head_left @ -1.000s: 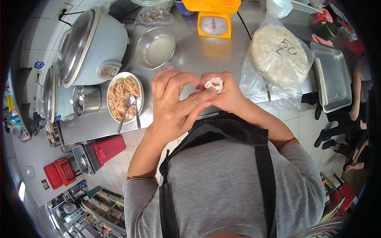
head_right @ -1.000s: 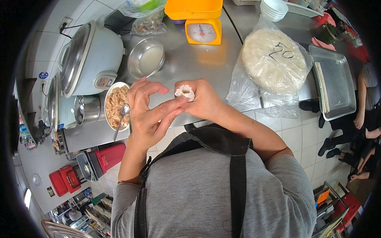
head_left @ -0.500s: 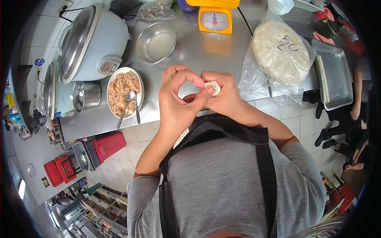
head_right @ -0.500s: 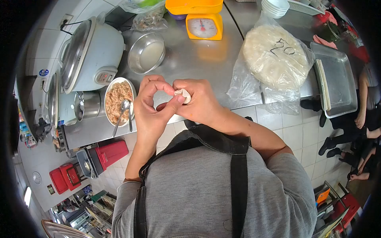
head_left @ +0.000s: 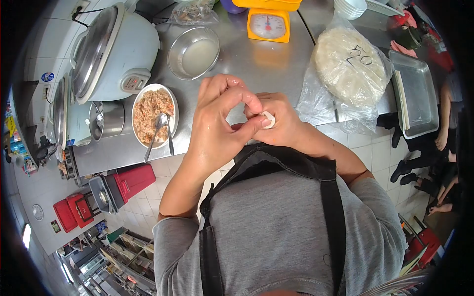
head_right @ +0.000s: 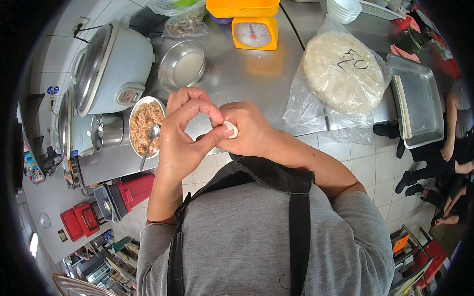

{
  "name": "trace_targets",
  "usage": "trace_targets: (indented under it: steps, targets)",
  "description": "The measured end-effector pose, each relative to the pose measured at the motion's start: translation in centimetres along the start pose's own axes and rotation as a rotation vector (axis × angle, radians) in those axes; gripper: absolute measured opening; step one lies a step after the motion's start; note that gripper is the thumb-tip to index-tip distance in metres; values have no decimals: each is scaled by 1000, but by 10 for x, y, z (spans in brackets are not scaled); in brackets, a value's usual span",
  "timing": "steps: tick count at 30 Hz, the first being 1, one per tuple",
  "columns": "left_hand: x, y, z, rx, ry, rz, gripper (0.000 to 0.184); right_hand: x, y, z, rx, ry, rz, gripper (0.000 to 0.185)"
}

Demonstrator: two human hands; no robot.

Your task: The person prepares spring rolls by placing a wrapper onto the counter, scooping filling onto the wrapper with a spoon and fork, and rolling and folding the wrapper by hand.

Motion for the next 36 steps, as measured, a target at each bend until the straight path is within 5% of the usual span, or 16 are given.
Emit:
trace_targets:
  steps: [8,16,23,26,36]
  targets:
    - [10,-4,-7,-190,201,29,23,13,11,4,-108,96,154,19]
    - [21,24,-6,-212,99,231,27,16,18,5,-132,70,468,39]
    - [26,29,-2,-420,193,239,27,23,18,4,-131,168,455,39]
    - [25,25,-4,-555,366,216,24,31,21,7,-306,222,479,36]
    - [17,32,-3,-731,551,249,22,34,25,5,-244,291,321,29]
Point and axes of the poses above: each hand's wrist, its own y-axis towards the middle knuckle, its own x-axis out of the back of the hand, z = x × y, the point moved 1 cm from there along y, towards the middle knuckle, and after that the axes turned 3 degrees about x, right-handed, at the moved point
